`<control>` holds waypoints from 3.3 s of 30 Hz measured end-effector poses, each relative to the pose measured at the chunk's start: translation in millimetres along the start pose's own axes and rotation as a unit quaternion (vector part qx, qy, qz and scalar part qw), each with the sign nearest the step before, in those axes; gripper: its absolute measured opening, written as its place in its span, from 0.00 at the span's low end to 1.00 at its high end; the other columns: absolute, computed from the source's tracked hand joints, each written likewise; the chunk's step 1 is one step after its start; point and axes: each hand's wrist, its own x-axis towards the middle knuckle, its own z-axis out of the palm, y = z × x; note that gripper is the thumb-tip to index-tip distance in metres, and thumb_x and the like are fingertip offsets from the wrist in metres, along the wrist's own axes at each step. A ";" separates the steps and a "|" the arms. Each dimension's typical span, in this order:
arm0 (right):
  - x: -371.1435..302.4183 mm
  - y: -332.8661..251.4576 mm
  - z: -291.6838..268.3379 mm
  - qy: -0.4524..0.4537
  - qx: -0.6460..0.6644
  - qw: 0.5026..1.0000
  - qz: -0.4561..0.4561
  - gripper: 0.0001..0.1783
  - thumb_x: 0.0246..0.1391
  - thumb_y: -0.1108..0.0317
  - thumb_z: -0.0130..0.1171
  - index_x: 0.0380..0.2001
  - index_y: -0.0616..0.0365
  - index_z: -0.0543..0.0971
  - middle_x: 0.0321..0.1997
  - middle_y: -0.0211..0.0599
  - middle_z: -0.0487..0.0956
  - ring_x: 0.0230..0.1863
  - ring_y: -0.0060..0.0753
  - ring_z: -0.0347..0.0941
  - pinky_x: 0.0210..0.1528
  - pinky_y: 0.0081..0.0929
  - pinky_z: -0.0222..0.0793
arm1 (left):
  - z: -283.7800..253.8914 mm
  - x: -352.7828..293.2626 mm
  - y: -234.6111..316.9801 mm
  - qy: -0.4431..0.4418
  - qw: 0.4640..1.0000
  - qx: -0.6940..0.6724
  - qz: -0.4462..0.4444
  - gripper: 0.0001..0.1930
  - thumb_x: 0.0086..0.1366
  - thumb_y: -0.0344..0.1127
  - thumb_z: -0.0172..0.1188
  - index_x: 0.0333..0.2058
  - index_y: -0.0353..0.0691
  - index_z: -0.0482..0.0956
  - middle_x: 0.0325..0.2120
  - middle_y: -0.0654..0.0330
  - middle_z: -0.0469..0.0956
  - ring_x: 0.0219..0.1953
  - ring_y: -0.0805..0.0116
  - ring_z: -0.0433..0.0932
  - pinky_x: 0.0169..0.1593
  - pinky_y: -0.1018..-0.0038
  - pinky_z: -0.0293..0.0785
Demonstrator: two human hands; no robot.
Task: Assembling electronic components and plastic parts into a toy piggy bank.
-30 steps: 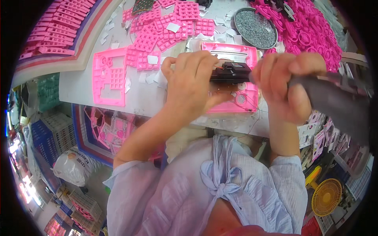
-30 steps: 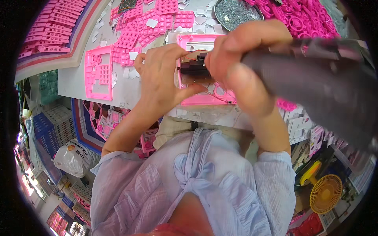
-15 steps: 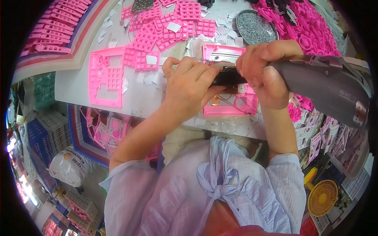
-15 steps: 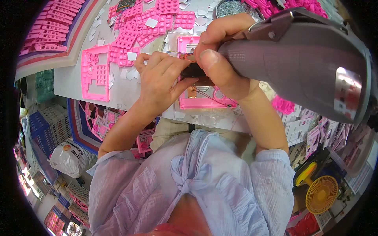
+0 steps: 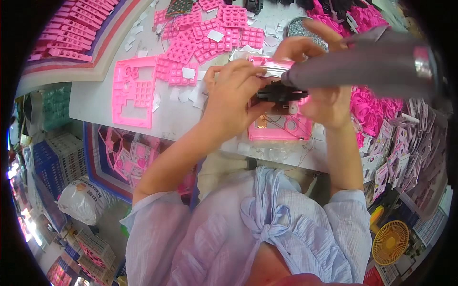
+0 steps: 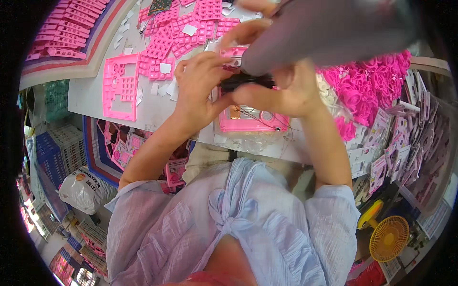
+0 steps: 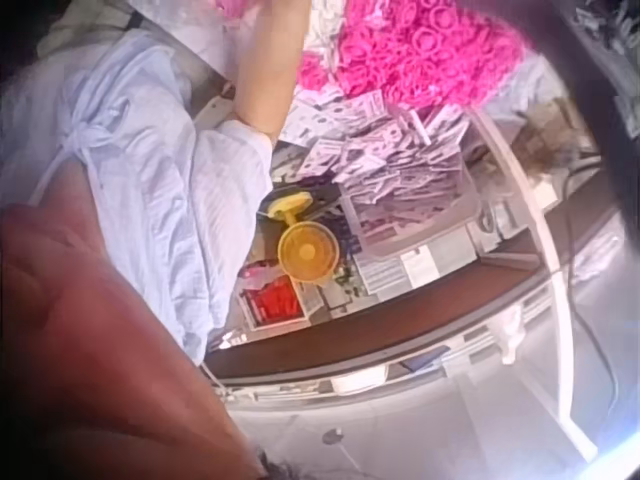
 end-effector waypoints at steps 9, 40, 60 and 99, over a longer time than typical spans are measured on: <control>-26.2 2.7 -41.3 -0.127 -0.350 0.910 0.185 0.15 0.56 0.64 0.64 0.46 0.54 0.82 0.34 0.42 0.80 0.33 0.43 0.75 0.38 0.35 0.72 | 4.8 -11.6 4.3 0.027 0.991 -0.054 -0.116 0.29 0.55 0.45 0.70 0.52 0.37 0.75 0.41 0.61 0.81 0.51 0.62 0.70 0.58 0.59 0.51; -35.2 26.3 -45.0 -0.141 -0.473 0.864 0.093 0.25 0.47 0.70 0.66 0.51 0.57 0.77 0.57 0.42 0.78 0.60 0.53 0.70 0.62 0.47 0.65 | 4.2 11.6 21.7 -0.115 0.974 0.193 -0.017 0.29 0.51 0.44 0.69 0.52 0.39 0.77 0.54 0.58 0.72 0.58 0.58 0.67 0.59 0.54 0.55; 29.8 -64.9 -97.1 0.149 0.095 0.980 0.089 0.25 0.58 0.69 0.58 0.58 0.60 0.69 0.52 0.50 0.76 0.51 0.45 0.76 0.56 0.44 0.71 | 116.8 176.1 -45.9 -0.248 0.941 0.210 0.090 0.12 0.61 0.45 0.56 0.32 0.50 0.86 0.31 0.61 0.84 0.41 0.60 0.81 0.52 0.53 0.60; -1.5 -42.0 -47.2 0.030 0.233 0.971 -0.035 0.13 0.65 0.64 0.44 0.48 0.53 0.72 0.19 0.23 0.64 0.20 0.21 0.59 0.35 0.31 0.63 | 29.7 45.1 18.6 0.055 0.993 -0.044 0.093 0.09 0.49 0.30 0.72 0.30 0.47 0.83 0.25 0.70 0.79 0.27 0.70 0.73 0.42 0.66 0.54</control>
